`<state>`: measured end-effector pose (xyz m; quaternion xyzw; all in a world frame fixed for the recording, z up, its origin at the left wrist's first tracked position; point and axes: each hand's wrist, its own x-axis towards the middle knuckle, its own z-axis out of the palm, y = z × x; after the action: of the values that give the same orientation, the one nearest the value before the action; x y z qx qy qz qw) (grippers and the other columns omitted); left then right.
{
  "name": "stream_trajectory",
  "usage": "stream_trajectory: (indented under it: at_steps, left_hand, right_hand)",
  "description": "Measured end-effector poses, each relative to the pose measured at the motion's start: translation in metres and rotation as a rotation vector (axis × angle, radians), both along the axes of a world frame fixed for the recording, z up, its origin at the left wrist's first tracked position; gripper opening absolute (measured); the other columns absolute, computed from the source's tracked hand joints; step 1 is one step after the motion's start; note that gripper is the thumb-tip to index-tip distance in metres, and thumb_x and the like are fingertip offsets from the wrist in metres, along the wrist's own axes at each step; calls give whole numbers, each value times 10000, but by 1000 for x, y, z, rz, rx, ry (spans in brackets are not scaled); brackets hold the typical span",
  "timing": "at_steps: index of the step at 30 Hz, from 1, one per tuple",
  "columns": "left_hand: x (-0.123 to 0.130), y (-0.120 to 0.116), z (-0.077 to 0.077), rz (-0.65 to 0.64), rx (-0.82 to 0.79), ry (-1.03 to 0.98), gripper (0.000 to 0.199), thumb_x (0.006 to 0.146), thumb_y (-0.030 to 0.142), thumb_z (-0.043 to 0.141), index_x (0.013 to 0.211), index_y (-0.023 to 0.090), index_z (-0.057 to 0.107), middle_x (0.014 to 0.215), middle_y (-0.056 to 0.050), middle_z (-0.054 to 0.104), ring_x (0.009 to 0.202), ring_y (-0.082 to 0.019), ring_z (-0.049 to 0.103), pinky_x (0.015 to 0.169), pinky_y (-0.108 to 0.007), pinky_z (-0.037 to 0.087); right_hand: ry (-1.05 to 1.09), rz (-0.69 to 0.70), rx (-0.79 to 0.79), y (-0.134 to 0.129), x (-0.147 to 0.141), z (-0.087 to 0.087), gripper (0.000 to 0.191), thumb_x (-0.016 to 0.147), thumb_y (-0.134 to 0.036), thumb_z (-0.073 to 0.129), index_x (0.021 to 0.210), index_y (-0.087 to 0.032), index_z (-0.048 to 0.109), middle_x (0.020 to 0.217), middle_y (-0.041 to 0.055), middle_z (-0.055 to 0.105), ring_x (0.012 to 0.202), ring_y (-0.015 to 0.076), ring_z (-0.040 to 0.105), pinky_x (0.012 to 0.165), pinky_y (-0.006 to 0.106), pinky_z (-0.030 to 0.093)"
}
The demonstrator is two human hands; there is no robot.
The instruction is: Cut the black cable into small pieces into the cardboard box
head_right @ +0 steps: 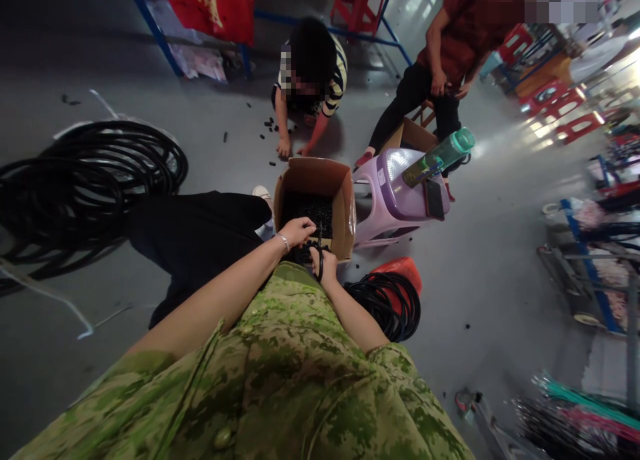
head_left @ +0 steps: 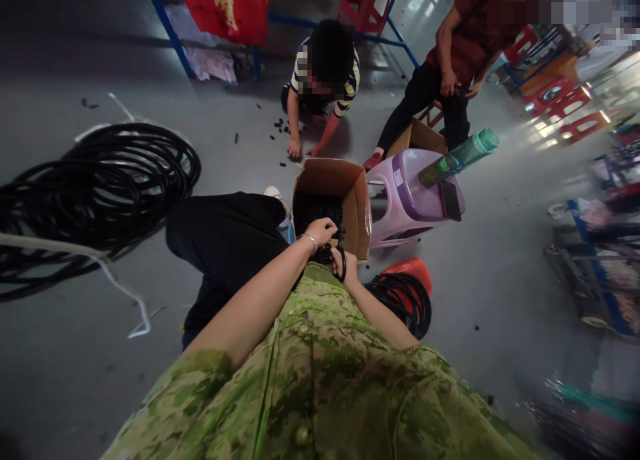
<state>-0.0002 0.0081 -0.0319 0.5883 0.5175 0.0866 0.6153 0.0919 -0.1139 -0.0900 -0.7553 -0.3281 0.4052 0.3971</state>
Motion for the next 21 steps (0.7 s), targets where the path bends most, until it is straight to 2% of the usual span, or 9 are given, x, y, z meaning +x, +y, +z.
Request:
stream_trajectory:
  at_steps: [8, 13, 19, 21]
  left_hand:
    - [0, 0, 3, 45, -15, 6, 149, 899, 182, 506, 947, 147, 642, 496, 68, 453, 377, -68, 401, 430, -180, 360]
    - [0, 0, 2, 41, -7, 58, 158, 891, 187, 515, 957, 146, 653, 497, 67, 446, 394, -71, 402, 448, -181, 380]
    - [-2, -1, 7, -112, 9, 67, 183, 890, 204, 521, 975, 139, 670, 514, 54, 487, 390, -75, 413, 459, -193, 389]
    - [-2, -1, 7, -129, 21, 74, 185, 890, 204, 517, 969, 140, 672, 515, 52, 489, 386, -77, 414, 455, -194, 384]
  right_hand:
    - [-55, 32, -4, 1, 0, -1, 531, 753, -684, 554, 589, -181, 586, 407, -36, 462, 359, 105, 448, 401, 221, 364]
    - [-6, 49, -56, 1, 1, 6, 530, 741, -682, 574, 597, -172, 590, 410, -35, 469, 345, 95, 439, 381, 213, 350]
    - [257, -60, -144, 3, 4, 18, 506, 758, -637, 595, 718, -134, 628, 501, 3, 557, 375, 96, 497, 368, 204, 373]
    - [278, -68, -155, 4, 4, 18, 499, 759, -630, 599, 719, -133, 627, 494, -1, 550, 373, 93, 491, 361, 199, 366]
